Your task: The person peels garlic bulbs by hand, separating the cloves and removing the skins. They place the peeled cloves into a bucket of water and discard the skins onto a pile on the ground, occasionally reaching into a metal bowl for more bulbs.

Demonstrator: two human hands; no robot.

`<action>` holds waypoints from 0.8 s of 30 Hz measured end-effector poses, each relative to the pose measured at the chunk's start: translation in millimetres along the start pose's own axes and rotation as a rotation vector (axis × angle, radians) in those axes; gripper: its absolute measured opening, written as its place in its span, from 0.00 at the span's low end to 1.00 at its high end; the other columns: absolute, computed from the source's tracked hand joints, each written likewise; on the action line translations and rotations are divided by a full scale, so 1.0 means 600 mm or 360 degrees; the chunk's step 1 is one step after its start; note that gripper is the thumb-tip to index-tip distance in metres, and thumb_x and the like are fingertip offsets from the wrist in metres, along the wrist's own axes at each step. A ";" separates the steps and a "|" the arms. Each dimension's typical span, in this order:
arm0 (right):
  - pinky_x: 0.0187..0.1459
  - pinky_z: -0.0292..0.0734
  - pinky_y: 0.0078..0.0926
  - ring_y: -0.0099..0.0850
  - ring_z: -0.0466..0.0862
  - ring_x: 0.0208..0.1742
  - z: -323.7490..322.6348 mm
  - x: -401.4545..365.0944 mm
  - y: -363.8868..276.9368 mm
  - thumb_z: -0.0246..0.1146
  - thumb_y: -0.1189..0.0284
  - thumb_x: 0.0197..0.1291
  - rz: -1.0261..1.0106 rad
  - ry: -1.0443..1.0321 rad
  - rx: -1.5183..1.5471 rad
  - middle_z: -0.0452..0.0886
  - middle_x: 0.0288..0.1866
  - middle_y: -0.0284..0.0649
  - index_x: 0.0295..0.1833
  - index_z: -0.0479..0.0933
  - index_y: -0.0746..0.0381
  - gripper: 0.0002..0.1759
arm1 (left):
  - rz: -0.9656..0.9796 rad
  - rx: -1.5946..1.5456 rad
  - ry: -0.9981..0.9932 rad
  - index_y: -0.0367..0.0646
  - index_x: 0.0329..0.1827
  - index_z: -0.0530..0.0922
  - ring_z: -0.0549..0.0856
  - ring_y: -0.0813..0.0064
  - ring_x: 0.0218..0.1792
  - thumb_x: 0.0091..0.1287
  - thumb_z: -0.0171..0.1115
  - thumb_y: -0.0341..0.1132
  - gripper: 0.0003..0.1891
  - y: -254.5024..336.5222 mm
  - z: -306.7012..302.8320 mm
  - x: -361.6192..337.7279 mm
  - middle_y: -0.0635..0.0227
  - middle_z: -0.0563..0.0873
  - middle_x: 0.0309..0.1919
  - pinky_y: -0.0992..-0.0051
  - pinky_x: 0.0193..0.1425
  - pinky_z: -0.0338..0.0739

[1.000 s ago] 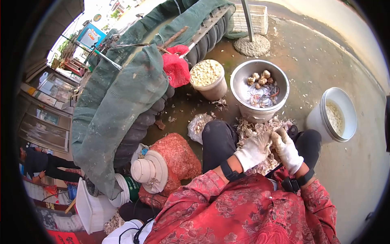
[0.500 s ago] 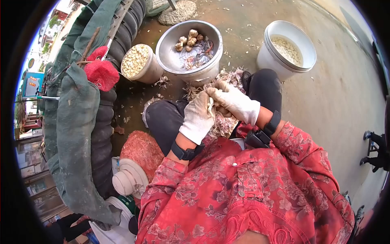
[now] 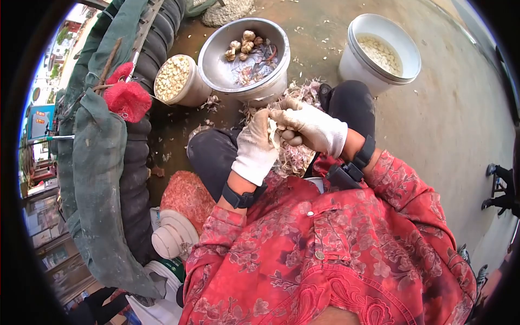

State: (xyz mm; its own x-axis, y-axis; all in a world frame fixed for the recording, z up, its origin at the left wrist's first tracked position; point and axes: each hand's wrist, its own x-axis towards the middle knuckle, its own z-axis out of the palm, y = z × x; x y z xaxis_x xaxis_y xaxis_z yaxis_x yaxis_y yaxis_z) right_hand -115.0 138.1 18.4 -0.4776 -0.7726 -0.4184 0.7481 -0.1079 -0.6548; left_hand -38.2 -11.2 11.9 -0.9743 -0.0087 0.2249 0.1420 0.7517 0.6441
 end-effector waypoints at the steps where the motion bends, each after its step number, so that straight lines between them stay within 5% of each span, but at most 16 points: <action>1: 0.21 0.60 0.11 0.15 0.67 0.23 -0.002 0.000 -0.002 0.61 0.65 0.67 0.0006 -0.0049 0.0024 0.69 0.30 0.30 0.52 0.65 0.62 0.17 | -0.0002 -0.0001 0.0001 0.45 0.53 0.69 0.83 0.51 0.38 0.64 0.56 0.28 0.15 -0.006 0.005 -0.001 0.58 0.82 0.36 0.60 0.41 0.78; 12: 0.19 0.59 0.13 0.15 0.66 0.22 -0.005 0.001 -0.009 0.61 0.67 0.66 0.0054 -0.0100 0.0165 0.69 0.29 0.30 0.46 0.66 0.63 0.14 | -0.0047 0.0113 0.0030 0.44 0.55 0.68 0.83 0.52 0.41 0.67 0.54 0.32 0.14 -0.016 0.017 -0.002 0.55 0.82 0.41 0.61 0.43 0.79; 19: 0.22 0.66 0.12 0.16 0.73 0.24 -0.017 0.003 -0.003 0.61 0.68 0.66 0.0000 -0.0082 0.0111 0.77 0.34 0.37 0.53 0.67 0.66 0.17 | -0.0211 -0.0268 -0.0106 0.45 0.56 0.67 0.85 0.63 0.40 0.68 0.51 0.26 0.14 -0.035 0.025 -0.006 0.61 0.82 0.42 0.68 0.46 0.80; 21: 0.21 0.66 0.11 0.16 0.73 0.24 -0.017 0.005 -0.001 0.61 0.68 0.66 -0.0011 -0.0019 0.0047 0.78 0.34 0.37 0.53 0.67 0.67 0.17 | -0.0508 -0.0788 -0.0235 0.46 0.57 0.68 0.85 0.65 0.41 0.66 0.52 0.24 0.16 -0.044 0.030 0.003 0.61 0.82 0.42 0.69 0.46 0.80; 24: 0.20 0.65 0.11 0.16 0.72 0.23 -0.011 -0.003 -0.014 0.61 0.68 0.66 0.0001 0.0041 -0.0076 0.78 0.33 0.37 0.53 0.68 0.67 0.17 | -0.0096 -0.0291 0.0001 0.45 0.57 0.68 0.85 0.62 0.42 0.65 0.52 0.24 0.17 -0.009 0.013 0.002 0.59 0.82 0.42 0.68 0.47 0.80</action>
State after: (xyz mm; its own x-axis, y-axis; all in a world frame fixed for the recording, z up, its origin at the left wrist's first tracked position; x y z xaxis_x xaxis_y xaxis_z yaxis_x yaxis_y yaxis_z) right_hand -123.2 144.4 20.5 -0.4896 -0.7561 -0.4343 0.7256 -0.0771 -0.6837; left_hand -41.3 -10.1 2.7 -0.9820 -0.0506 0.1821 0.1126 0.6173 0.7786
